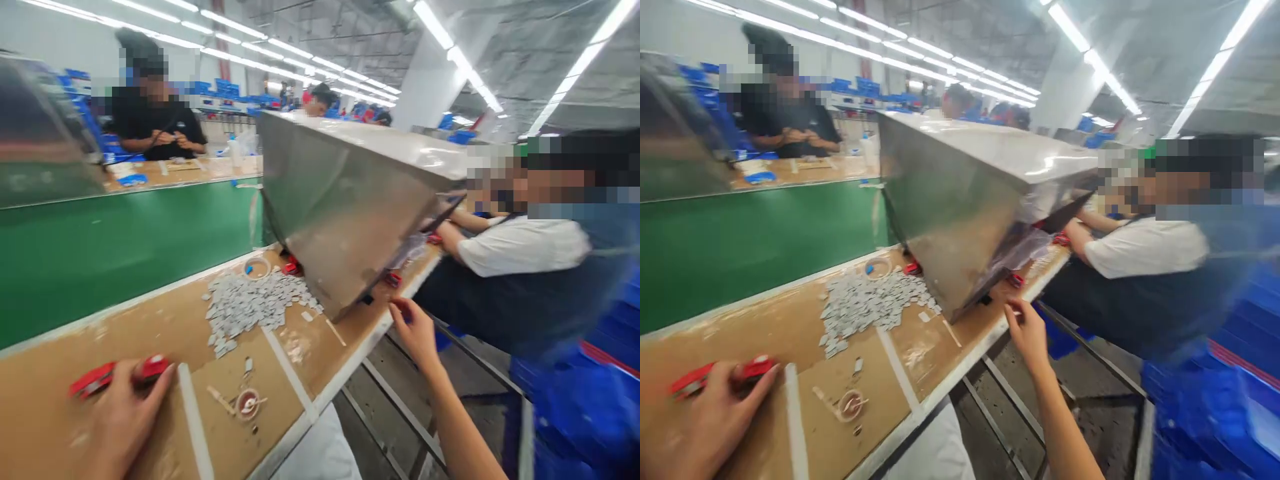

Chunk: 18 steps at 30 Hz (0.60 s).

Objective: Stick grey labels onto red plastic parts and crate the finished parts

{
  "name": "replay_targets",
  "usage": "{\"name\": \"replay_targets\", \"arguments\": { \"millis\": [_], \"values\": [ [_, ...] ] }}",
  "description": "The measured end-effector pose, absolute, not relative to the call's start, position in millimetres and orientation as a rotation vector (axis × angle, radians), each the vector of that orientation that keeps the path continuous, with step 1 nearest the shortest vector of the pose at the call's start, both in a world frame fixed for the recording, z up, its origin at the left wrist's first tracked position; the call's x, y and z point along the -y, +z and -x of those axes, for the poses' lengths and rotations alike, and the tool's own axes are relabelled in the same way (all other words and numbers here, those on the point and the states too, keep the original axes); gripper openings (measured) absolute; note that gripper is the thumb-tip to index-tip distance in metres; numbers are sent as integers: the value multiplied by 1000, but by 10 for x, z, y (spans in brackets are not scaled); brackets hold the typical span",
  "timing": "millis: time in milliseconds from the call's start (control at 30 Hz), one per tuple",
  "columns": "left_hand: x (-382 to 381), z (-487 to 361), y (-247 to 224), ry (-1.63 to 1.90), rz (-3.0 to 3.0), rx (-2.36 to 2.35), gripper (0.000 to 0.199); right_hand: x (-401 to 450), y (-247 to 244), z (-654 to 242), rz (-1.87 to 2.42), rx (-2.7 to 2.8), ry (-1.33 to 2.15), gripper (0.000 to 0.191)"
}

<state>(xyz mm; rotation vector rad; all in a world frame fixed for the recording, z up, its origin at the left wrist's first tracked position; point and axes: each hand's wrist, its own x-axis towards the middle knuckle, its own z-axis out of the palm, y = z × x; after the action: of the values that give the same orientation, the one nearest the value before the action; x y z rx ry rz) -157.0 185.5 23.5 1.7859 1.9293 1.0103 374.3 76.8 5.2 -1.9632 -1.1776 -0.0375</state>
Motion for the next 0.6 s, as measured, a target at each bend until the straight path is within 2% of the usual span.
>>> {"name": "replay_targets", "arguments": {
  "millis": [167,367,433,533,600],
  "values": [
    [-1708,1417,364,1117,-1427,-1619,48,-456,-29,-2951,1793,1415,195,33],
    [-1649,1397,292,1042,-1311,-1417,30,-555,-148,-1906,1405,1679,489,22],
    [-1641,1385,274,1068,-1162,-1333,36,-610,-138,-1642,1284,1756,581,24],
    [-1640,1371,267,1136,-884,-1165,56,-714,-43,-1413,1202,1824,660,33],
    [-1639,1368,271,1173,-761,-1101,65,-783,56,-1348,1171,1859,713,23]
  ]
}}
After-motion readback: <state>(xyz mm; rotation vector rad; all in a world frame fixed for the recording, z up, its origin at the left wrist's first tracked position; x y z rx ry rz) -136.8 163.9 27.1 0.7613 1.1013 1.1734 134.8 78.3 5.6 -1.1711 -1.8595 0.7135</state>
